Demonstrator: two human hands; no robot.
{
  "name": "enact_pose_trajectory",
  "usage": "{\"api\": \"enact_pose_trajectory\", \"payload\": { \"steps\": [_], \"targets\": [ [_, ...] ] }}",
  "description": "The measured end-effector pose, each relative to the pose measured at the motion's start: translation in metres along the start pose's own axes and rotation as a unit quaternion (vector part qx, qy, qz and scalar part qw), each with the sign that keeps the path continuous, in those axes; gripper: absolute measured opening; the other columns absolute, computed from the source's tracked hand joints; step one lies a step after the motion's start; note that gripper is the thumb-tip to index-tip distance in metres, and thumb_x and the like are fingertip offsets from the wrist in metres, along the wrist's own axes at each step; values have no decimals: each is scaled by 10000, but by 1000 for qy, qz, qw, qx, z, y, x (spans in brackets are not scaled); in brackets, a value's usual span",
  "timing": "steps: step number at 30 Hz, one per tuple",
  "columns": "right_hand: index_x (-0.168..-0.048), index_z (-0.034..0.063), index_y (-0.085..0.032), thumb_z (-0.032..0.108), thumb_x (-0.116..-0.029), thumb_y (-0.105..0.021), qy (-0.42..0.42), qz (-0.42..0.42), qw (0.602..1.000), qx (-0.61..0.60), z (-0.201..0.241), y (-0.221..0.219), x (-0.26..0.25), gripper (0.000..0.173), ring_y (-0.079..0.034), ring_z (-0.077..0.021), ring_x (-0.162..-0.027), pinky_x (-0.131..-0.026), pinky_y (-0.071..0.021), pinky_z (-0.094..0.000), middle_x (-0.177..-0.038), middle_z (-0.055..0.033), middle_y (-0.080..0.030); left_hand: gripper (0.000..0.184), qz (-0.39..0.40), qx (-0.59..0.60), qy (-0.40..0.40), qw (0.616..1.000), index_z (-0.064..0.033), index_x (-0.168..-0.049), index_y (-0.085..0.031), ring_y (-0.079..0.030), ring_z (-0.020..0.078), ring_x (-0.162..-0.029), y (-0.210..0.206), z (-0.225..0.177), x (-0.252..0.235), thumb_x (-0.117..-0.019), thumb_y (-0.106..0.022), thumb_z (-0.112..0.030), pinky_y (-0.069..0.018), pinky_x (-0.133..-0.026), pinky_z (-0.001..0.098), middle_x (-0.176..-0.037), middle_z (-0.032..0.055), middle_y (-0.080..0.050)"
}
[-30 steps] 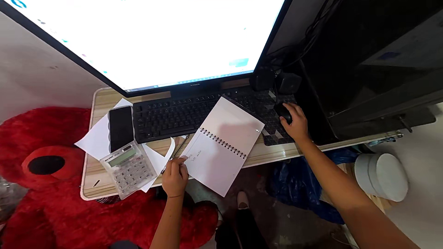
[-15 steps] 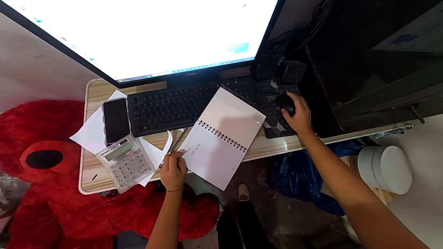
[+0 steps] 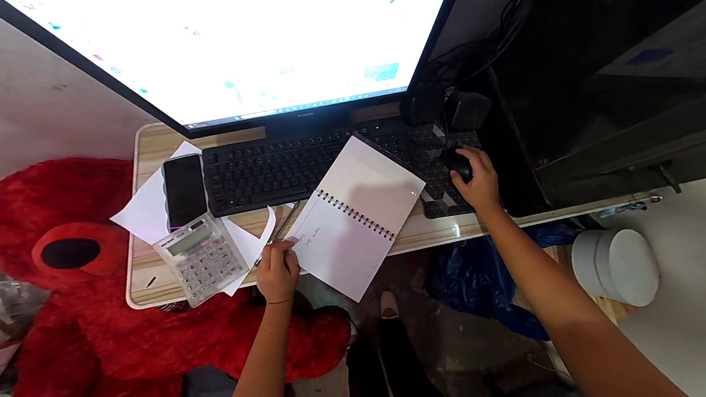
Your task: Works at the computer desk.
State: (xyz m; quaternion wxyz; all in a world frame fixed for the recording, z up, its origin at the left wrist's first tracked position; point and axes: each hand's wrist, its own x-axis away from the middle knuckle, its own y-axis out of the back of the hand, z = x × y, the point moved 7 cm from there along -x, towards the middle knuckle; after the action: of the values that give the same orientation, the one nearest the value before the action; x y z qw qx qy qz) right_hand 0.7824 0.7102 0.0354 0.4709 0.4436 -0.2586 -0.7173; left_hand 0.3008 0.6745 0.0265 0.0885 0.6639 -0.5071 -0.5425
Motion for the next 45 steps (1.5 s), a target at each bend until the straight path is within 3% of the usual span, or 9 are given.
{"api": "enact_pose_trajectory", "payload": {
  "steps": [45],
  "targets": [
    [-1383,30,-613,190,-938,-670,0,-3,1000,7,1,1,0,476,-559,-435,-1314,-1075,-462,-570,-1420,-258,-573,213,0,-5,-3,1000,6,-939,-695,-660,270,-718,0,0,1,-955,-489,-45,-534,-649,325,-841,181,-678]
  ]
}}
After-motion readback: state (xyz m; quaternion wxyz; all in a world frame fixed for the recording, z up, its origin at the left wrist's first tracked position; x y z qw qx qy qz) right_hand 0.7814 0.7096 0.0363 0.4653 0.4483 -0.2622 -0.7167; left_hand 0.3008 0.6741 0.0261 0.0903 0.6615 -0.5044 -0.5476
